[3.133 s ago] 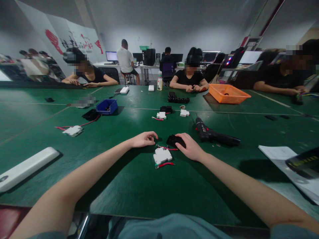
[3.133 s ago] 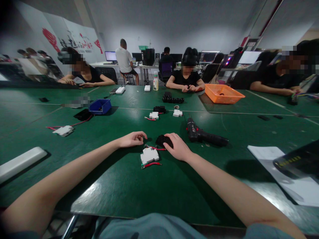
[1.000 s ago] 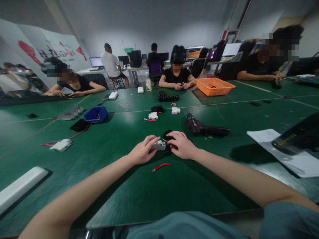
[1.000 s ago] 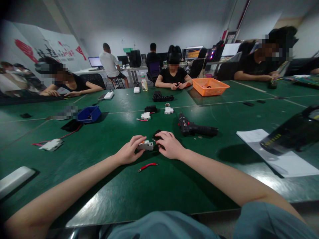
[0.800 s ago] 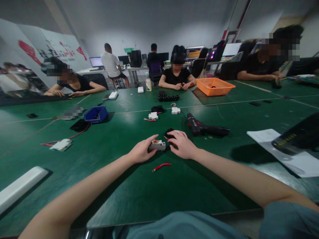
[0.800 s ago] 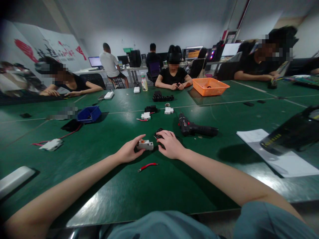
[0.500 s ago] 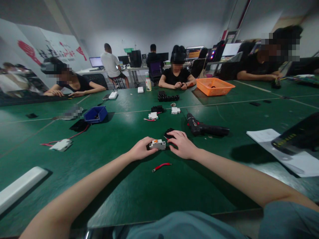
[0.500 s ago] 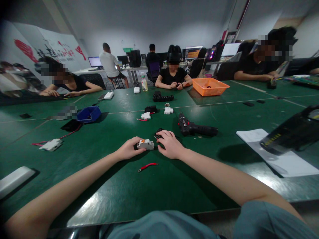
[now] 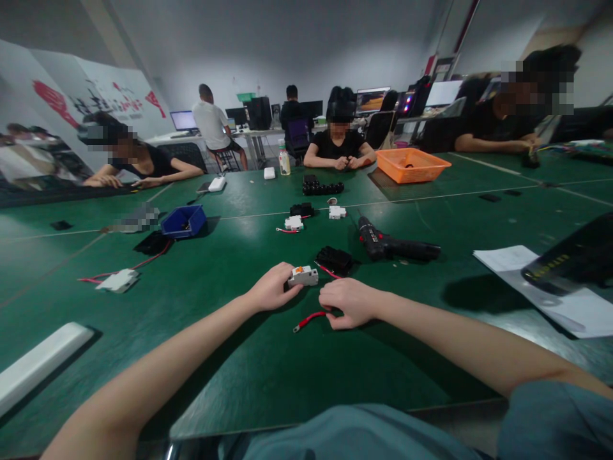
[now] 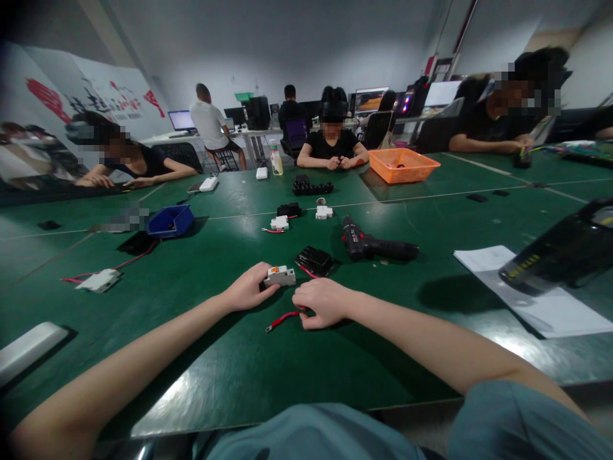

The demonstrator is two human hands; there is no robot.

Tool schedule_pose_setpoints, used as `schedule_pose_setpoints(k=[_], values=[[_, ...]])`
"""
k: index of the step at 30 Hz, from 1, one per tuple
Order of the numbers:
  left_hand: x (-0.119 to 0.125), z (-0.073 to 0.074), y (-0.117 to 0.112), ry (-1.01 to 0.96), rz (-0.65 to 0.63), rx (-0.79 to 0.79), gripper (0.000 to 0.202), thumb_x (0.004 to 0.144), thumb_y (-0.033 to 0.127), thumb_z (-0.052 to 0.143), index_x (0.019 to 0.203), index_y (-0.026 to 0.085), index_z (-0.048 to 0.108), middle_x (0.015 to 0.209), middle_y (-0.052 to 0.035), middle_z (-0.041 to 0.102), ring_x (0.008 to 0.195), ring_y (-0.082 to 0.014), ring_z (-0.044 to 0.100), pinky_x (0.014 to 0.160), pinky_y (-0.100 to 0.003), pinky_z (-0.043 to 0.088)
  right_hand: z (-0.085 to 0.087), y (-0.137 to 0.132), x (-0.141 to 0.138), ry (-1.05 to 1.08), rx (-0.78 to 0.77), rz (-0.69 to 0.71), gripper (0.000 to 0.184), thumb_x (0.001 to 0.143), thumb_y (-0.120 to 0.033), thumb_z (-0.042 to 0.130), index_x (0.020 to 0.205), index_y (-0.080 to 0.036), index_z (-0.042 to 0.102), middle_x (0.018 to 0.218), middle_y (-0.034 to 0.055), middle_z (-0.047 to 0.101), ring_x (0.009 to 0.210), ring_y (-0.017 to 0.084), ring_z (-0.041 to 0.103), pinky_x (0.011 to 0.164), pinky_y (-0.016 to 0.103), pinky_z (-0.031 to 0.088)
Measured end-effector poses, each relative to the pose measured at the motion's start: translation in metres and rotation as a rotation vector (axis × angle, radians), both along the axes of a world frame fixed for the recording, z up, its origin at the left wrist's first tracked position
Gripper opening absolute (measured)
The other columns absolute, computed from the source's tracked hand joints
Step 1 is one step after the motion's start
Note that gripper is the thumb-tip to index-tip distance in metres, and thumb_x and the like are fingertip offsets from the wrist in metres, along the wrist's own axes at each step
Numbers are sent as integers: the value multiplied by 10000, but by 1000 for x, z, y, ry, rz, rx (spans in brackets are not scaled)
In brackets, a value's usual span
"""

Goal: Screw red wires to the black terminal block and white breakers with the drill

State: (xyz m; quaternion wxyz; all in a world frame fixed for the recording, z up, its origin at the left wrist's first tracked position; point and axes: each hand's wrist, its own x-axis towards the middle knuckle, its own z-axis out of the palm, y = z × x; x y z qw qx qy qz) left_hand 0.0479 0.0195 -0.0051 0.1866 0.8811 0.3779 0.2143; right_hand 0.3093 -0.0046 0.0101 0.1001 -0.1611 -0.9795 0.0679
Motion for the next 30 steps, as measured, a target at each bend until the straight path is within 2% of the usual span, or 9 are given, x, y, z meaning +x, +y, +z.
schedule_pose_setpoints(k=[3, 6, 11, 18, 21, 26, 30], values=[[-1, -1, 0, 91, -46, 115, 281, 933, 447, 509, 988, 178, 565, 925, -74, 590, 872, -222, 524, 801, -366, 424, -3, 4, 1, 32, -58, -22, 60, 786, -182, 612, 762, -203, 561, 743, 11, 608, 687, 154, 523, 636, 266, 373], [-4, -3, 2, 107, -57, 101, 372, 925, 513, 525, 1063, 170, 564, 1012, -99, 608, 919, -241, 544, 827, -384, 443, -5, 7, 2, 76, -120, -51, 25, 819, -192, 610, 818, -188, 585, 785, 19, 628, 706, 148, 540, 648, 255, 384], [-9, -5, 4, 31, -48, -15, 625, 899, 551, 580, 1375, 167, 452, 1312, -153, 563, 1166, -303, 536, 1002, -449, 429, -5, 9, 3, 114, -223, -90, 168, 874, -281, 627, 1004, -176, 638, 843, 25, 646, 714, 146, 563, 634, 246, 406], [-11, 0, 4, 46, -71, -53, 787, 850, 586, 641, 1465, 171, 380, 1424, -173, 503, 1243, -343, 504, 1042, -486, 415, -5, 13, 4, 106, -266, -91, 394, 912, -298, 618, 1290, -190, 610, 934, 49, 673, 796, 172, 611, 684, 264, 440], [-11, 1, 3, 72, -78, -43, 860, 828, 605, 658, 1494, 163, 339, 1444, -180, 484, 1235, -345, 504, 1037, -491, 417, -4, 13, 3, 98, -266, -74, 335, 926, -305, 613, 1244, -207, 650, 955, 53, 679, 823, 178, 617, 698, 266, 440], [-11, -2, 4, 67, -77, -20, 857, 820, 615, 662, 1489, 175, 356, 1442, -178, 491, 1244, -346, 502, 1040, -489, 416, -7, 14, 3, 122, -325, -137, 119, 903, -235, 624, 991, -180, 682, 834, 15, 641, 701, 133, 565, 624, 237, 394], [-10, -3, 4, 67, -85, -17, 820, 839, 612, 642, 1476, 173, 370, 1442, -173, 493, 1254, -339, 498, 1042, -483, 417, -8, 15, 2, 112, -340, -185, 90, 906, -230, 614, 962, -172, 652, 780, 1, 616, 661, 127, 536, 594, 233, 362]])
